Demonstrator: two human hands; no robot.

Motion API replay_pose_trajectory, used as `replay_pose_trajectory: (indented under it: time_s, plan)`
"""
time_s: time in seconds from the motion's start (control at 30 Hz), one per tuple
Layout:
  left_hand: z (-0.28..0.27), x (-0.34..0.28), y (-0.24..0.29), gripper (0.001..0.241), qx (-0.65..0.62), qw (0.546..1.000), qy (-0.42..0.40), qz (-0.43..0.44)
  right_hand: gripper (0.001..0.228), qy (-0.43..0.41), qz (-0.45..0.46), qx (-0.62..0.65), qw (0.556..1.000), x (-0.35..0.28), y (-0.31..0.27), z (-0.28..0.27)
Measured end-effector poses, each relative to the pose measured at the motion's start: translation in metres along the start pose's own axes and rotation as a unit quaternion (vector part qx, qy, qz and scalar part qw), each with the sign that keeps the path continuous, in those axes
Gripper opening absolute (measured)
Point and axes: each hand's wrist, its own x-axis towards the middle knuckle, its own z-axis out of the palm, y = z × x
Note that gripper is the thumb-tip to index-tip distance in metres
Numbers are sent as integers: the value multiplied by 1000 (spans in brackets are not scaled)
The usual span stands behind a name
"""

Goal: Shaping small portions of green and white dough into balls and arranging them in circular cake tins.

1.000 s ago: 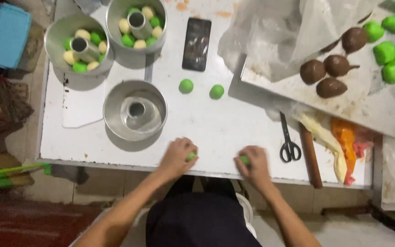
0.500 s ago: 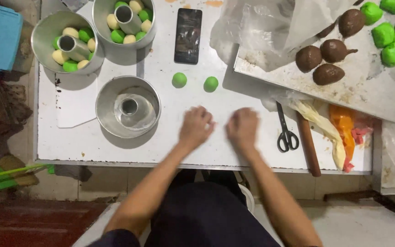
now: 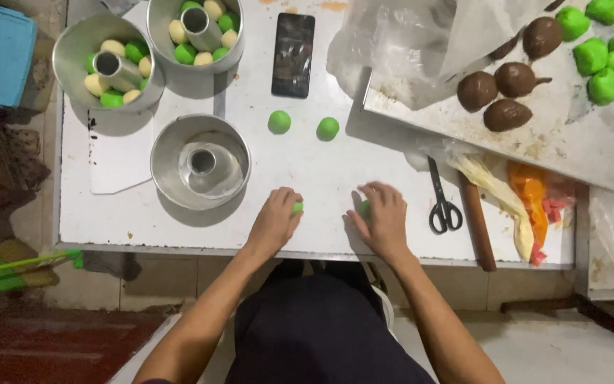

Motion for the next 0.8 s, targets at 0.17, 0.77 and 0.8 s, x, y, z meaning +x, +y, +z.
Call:
replay_pose_trajectory:
  time_s: [0.17,0.77,0.8]
  plan:
    - [-17,-17,37,42,-609,776,-13,-160,36,-3,-31,308,951,7,-96,-74]
    - [-89,-75,67,49,-666,739,-39,-93,41,9,-59,383,922,-25,-175,-126]
    - [-84,-79,63,48,-665,738,-58,-98,59,-7,-97,335,937,-28,-171,-130]
